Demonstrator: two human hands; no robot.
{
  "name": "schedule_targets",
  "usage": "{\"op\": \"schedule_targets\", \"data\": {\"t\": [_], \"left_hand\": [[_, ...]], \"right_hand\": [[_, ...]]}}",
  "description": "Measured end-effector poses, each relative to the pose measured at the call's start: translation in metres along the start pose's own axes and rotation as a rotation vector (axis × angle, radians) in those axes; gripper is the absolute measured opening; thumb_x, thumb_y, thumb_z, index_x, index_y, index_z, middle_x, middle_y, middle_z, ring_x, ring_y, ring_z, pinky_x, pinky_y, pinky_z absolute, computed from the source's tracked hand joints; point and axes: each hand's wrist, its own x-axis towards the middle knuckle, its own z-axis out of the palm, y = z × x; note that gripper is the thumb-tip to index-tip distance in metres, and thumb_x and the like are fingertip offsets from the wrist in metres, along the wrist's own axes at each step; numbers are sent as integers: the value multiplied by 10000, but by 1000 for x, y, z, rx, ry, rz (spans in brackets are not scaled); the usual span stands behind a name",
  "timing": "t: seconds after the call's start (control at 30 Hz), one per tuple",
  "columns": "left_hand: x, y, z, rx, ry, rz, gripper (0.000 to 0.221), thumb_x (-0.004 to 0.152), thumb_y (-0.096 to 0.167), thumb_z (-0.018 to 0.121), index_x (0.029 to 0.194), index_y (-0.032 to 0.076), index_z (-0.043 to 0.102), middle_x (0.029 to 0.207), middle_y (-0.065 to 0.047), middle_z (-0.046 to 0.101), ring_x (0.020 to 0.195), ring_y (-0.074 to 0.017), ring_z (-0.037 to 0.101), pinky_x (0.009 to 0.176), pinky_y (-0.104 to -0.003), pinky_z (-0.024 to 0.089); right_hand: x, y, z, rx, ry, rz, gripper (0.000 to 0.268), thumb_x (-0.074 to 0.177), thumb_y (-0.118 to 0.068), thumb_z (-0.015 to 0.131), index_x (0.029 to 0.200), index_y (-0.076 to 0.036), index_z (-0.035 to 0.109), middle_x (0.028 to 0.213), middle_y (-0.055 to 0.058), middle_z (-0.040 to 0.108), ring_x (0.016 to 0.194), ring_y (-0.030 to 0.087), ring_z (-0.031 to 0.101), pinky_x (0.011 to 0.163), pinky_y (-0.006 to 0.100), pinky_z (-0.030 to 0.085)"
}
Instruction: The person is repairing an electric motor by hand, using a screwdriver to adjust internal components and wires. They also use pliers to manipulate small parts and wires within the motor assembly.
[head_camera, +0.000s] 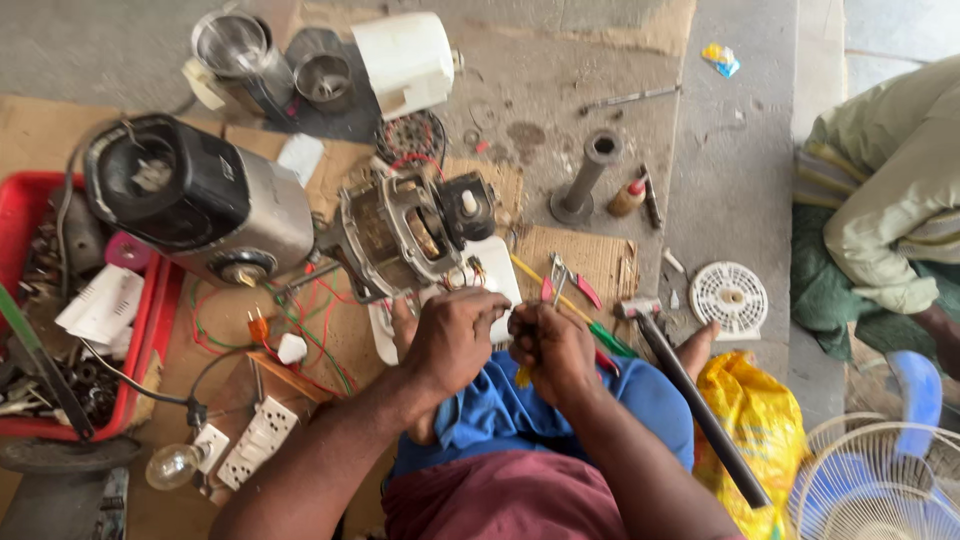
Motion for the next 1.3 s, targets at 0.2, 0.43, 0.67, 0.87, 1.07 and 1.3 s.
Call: {"op": "schedule_targets", "data": {"t": [0.2,0.43,0.67,0.87,1.07,1.3], "left_hand": [[3,6,0,-63,-21,-27,177,871,-50,610,1002,2,717,858,-156,714,797,-317,726,692,-404,558],[4,8,-1,-44,-23,-50,83,917,26,648,963,8,714,819,-162,695,759,-339,702,666,-435,529],[5,8,0,-34,-40,-73,84,933,45,638,956,12,712,809,-162,697,749,-341,703,663,-440,533],[4,5,3,-33,4,-38,111,925,36,631,978,-6,719,874,-166,730,808,-335,729,705,-427,564],[4,7,9,43,90,-21,127,881,13,653,968,-25,736,881,-187,738,820,-354,727,733,-440,568],[2,7,9,-110,168,-60,111,903,7,674,991,-21,735,930,-181,763,853,-317,758,753,-384,589]], "right_hand": [[1,1,-8,26,-101,-1,153,967,-153,581,853,-52,584,715,56,556,496,94,412,414,246,339],[-8,-29,-14,-204,123,-179,311,985,-255,711,810,-13,626,695,68,614,511,107,485,429,268,380],[-23,-31,-6,-669,5,-286,163,879,-102,771,1026,-32,781,698,-15,640,550,44,494,478,230,381],[-17,-25,-3,-726,39,-397,125,882,-101,769,974,-17,781,770,-33,699,659,25,575,577,203,472],[-4,-12,9,-945,86,-736,77,900,-98,731,896,-21,736,758,-6,683,681,48,593,601,219,491],[8,-17,-21,-235,-151,-282,107,940,-70,708,1027,-8,703,829,12,654,640,58,495,526,210,405]]}}
